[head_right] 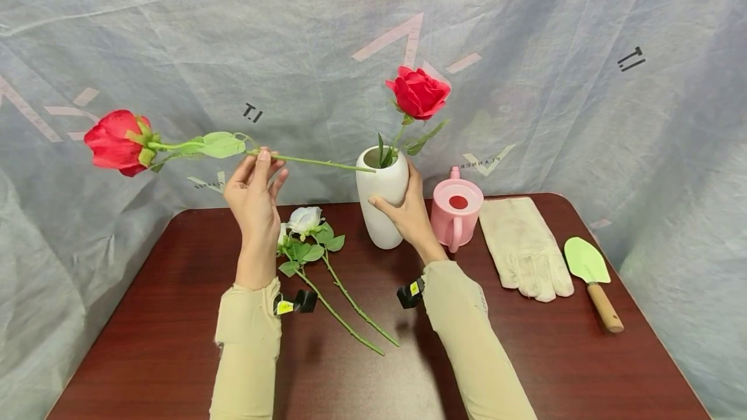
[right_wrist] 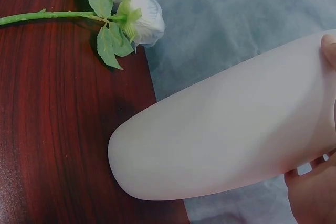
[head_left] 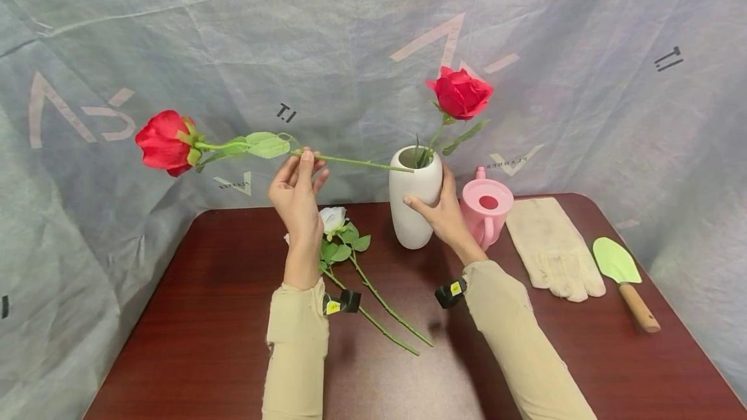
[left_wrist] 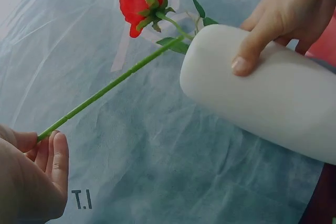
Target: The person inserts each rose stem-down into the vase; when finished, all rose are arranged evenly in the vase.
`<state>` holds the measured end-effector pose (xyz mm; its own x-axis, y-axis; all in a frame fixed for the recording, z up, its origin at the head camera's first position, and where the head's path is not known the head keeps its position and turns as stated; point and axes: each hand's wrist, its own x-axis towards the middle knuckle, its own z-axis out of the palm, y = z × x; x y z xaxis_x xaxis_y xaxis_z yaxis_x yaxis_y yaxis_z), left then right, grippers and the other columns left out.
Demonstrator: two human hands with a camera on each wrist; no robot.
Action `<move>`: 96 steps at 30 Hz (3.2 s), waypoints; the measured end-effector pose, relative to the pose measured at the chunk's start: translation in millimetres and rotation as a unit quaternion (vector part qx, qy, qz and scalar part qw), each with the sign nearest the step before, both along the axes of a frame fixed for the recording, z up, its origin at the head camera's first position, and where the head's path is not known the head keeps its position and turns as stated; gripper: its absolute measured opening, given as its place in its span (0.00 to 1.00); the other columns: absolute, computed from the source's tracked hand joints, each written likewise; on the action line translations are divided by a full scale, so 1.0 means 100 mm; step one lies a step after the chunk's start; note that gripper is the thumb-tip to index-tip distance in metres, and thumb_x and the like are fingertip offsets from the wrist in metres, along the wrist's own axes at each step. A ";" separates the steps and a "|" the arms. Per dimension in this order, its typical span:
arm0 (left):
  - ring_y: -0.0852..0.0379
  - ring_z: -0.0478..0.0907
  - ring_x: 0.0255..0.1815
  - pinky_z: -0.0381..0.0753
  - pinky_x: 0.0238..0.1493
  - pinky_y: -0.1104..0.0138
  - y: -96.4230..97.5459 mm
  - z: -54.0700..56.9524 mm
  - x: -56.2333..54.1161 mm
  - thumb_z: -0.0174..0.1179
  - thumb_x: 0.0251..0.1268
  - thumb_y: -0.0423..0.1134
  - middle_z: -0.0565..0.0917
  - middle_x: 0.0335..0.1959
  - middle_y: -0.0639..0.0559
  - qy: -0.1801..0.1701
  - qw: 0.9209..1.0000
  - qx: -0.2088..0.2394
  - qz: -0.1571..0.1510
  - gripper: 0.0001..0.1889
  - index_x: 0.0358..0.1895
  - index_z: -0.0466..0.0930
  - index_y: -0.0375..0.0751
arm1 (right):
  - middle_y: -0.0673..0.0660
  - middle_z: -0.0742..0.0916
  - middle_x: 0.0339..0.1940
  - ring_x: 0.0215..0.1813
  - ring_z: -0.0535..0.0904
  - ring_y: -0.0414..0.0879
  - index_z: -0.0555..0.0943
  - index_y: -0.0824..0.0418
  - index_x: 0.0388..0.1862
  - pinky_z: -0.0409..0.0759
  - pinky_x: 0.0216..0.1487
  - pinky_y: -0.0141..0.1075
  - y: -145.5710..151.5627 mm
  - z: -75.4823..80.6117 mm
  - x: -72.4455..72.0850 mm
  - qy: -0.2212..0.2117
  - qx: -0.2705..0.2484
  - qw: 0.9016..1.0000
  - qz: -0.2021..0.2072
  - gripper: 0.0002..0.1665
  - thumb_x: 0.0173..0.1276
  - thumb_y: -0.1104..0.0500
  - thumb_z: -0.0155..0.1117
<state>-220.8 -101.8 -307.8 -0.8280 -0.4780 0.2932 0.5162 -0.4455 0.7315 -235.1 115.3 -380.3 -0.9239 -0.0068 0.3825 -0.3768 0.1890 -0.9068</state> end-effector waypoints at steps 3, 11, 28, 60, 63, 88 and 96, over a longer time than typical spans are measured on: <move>0.48 0.81 0.33 0.84 0.34 0.62 0.03 0.04 -0.05 0.62 0.61 0.33 0.83 0.35 0.37 0.011 1.000 -0.020 0.017 0.11 0.40 0.79 0.25 | 0.62 0.58 0.70 0.64 0.60 0.55 0.44 0.61 0.74 0.61 0.63 0.51 0.01 0.01 0.01 -0.004 0.001 1.000 0.000 0.56 0.56 0.64 0.70; 0.48 0.81 0.33 0.83 0.36 0.59 0.12 0.11 -0.17 0.61 0.62 0.33 0.82 0.35 0.34 0.017 0.996 -0.083 0.024 0.10 0.39 0.80 0.26 | 0.62 0.58 0.69 0.64 0.60 0.55 0.44 0.62 0.74 0.61 0.63 0.50 0.01 0.00 0.01 -0.007 -0.001 1.000 0.000 0.56 0.56 0.64 0.70; 0.52 0.81 0.29 0.83 0.32 0.64 0.42 0.12 -0.34 0.62 0.60 0.30 0.84 0.29 0.43 0.002 0.985 -0.174 -0.003 0.07 0.37 0.81 0.26 | 0.64 0.60 0.68 0.63 0.62 0.56 0.46 0.64 0.72 0.61 0.63 0.49 0.00 0.00 0.03 0.000 0.004 1.000 -0.004 0.54 0.56 0.64 0.70; 0.45 0.42 0.73 0.46 0.70 0.49 0.41 -0.46 -0.16 0.36 0.67 0.66 0.50 0.73 0.42 -0.225 0.769 -0.567 -0.191 0.41 0.73 0.48 0.39 | 0.64 0.57 0.70 0.65 0.60 0.56 0.44 0.62 0.73 0.61 0.63 0.52 0.00 -0.01 0.06 -0.003 0.016 1.000 -0.004 0.55 0.57 0.63 0.70; 0.46 0.50 0.71 0.52 0.69 0.51 0.28 -0.65 -0.04 0.37 0.69 0.65 0.56 0.71 0.43 -0.226 0.798 -0.530 -0.180 0.37 0.72 0.54 0.42 | 0.63 0.58 0.69 0.65 0.60 0.56 0.44 0.62 0.73 0.61 0.64 0.51 0.00 -0.02 0.06 -0.002 0.014 1.000 -0.007 0.55 0.57 0.63 0.70; 0.51 0.84 0.27 0.83 0.23 0.67 -0.72 -1.88 0.80 0.55 0.67 0.39 0.84 0.34 0.36 -0.384 0.868 -0.309 -0.052 0.16 0.49 0.77 0.28 | 0.62 0.57 0.70 0.65 0.60 0.55 0.44 0.62 0.73 0.61 0.64 0.51 0.00 -0.03 0.05 -0.005 0.001 1.000 -0.005 0.56 0.56 0.64 0.70; 0.51 0.83 0.22 0.82 0.21 0.68 -0.48 -1.89 0.63 0.61 0.61 0.39 0.84 0.24 0.38 -0.390 0.866 -0.301 -0.086 0.16 0.40 0.81 0.24 | 0.61 0.58 0.70 0.65 0.61 0.55 0.43 0.61 0.74 0.62 0.64 0.51 0.00 -0.03 0.04 -0.007 -0.003 1.000 0.005 0.56 0.57 0.63 0.70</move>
<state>-157.5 -150.0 -497.3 -0.9299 -0.2826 -0.2353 -0.2767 0.1164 0.9539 -230.8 115.2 -383.0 -0.9289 -0.0131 0.3701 -0.3663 0.1793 -0.9130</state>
